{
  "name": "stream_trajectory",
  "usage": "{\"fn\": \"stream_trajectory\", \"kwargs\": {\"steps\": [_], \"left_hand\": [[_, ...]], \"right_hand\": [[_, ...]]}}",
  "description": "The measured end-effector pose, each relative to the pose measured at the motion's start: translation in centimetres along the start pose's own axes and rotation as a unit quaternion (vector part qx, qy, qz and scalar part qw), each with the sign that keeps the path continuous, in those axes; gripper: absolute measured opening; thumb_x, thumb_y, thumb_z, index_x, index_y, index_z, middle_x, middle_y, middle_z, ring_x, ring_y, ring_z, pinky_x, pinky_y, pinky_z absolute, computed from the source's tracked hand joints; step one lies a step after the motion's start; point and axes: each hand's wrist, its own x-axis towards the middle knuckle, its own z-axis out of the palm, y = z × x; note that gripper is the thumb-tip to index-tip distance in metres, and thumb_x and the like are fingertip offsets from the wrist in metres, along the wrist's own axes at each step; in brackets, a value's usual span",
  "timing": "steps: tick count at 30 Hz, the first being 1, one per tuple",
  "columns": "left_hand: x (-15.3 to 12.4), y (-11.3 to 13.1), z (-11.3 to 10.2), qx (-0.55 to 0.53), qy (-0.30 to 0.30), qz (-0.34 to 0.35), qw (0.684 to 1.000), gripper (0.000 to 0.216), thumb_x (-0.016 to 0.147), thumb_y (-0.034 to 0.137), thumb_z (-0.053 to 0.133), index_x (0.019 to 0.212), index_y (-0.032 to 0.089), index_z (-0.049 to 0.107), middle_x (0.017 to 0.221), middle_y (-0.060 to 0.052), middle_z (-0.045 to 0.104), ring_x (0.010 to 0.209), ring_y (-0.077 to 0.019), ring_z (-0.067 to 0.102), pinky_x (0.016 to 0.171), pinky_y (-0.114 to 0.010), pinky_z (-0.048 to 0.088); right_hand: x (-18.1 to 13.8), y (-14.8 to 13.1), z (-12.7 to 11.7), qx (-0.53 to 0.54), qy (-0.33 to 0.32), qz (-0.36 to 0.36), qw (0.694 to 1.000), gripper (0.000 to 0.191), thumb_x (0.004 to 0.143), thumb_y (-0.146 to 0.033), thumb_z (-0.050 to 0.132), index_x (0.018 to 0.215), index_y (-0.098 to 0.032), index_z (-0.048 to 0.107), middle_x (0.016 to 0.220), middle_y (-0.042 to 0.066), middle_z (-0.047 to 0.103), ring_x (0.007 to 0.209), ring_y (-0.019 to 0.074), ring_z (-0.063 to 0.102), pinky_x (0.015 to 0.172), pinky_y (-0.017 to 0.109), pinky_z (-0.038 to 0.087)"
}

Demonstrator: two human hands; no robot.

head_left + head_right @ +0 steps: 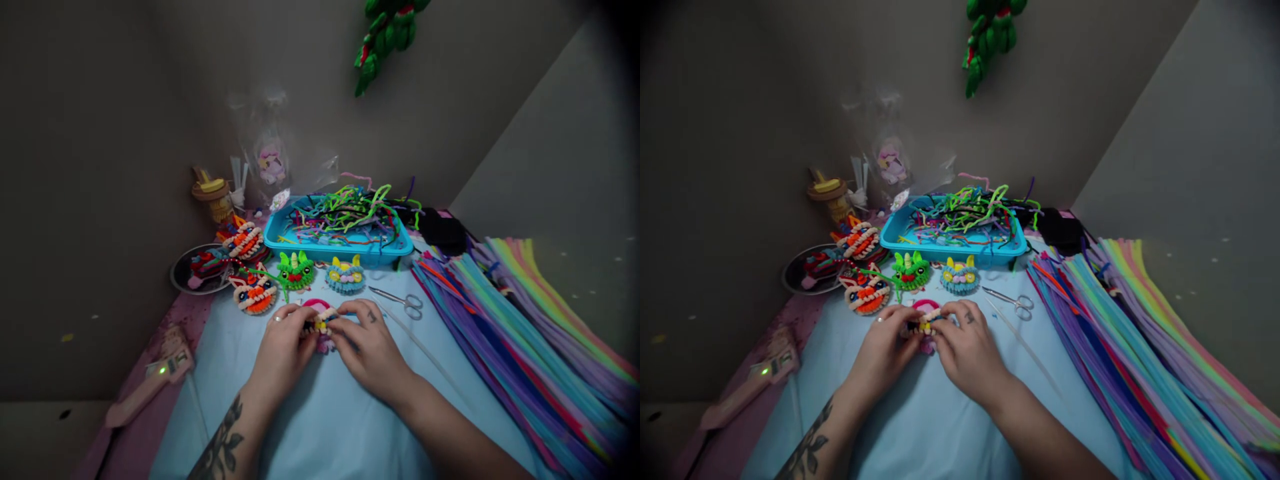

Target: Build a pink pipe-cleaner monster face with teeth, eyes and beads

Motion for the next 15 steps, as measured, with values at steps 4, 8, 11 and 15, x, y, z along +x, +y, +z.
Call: {"fn": "stream_trajectory", "kwargs": {"steps": [4,8,11,15], "left_hand": [[-0.04,0.09,0.04,-0.004,0.001,-0.008,1.000,0.031,0.077,0.011,0.059,0.105,0.022,0.054,0.098,-0.003,0.062,0.096,-0.0191,0.052,0.083,-0.033,0.045],[-0.03,0.11,0.11,-0.010,0.002,-0.020,1.000,0.032,0.076,0.009,0.058,0.104,0.022,0.053,0.097,-0.003,0.062,0.097,-0.0194,0.052,0.083,-0.033,0.045],[-0.04,0.12,0.17,-0.018,0.006,-0.020,1.000,0.031,0.075,0.008,0.058,0.103,0.022,0.053,0.097,-0.003,0.062,0.097,-0.0194,0.052,0.083,-0.032,0.044],[-0.08,0.15,0.18,-0.020,0.010,-0.019,1.000,0.030,0.075,0.008,0.057,0.102,0.021,0.054,0.097,-0.003,0.063,0.097,-0.0200,0.052,0.084,-0.034,0.044]], "right_hand": [[0.03,0.02,0.31,-0.003,0.008,-0.007,1.000,0.022,0.081,-0.009,0.055,0.097,-0.020,0.064,0.102,0.008,0.053,0.101,0.0237,0.044,0.089,0.041,0.042],[0.10,-0.33,0.61,0.001,0.007,-0.026,1.000,0.023,0.081,-0.009,0.055,0.099,-0.020,0.064,0.104,0.008,0.053,0.102,0.0240,0.044,0.090,0.042,0.042],[0.09,-0.61,0.79,-0.004,0.000,-0.032,0.999,0.024,0.080,-0.010,0.055,0.100,-0.020,0.064,0.105,0.009,0.053,0.103,0.0250,0.044,0.090,0.044,0.042],[0.03,-0.78,0.90,-0.010,-0.007,-0.033,0.999,0.025,0.080,-0.009,0.054,0.101,-0.020,0.064,0.107,0.009,0.053,0.104,0.0255,0.043,0.089,0.045,0.043]]}}
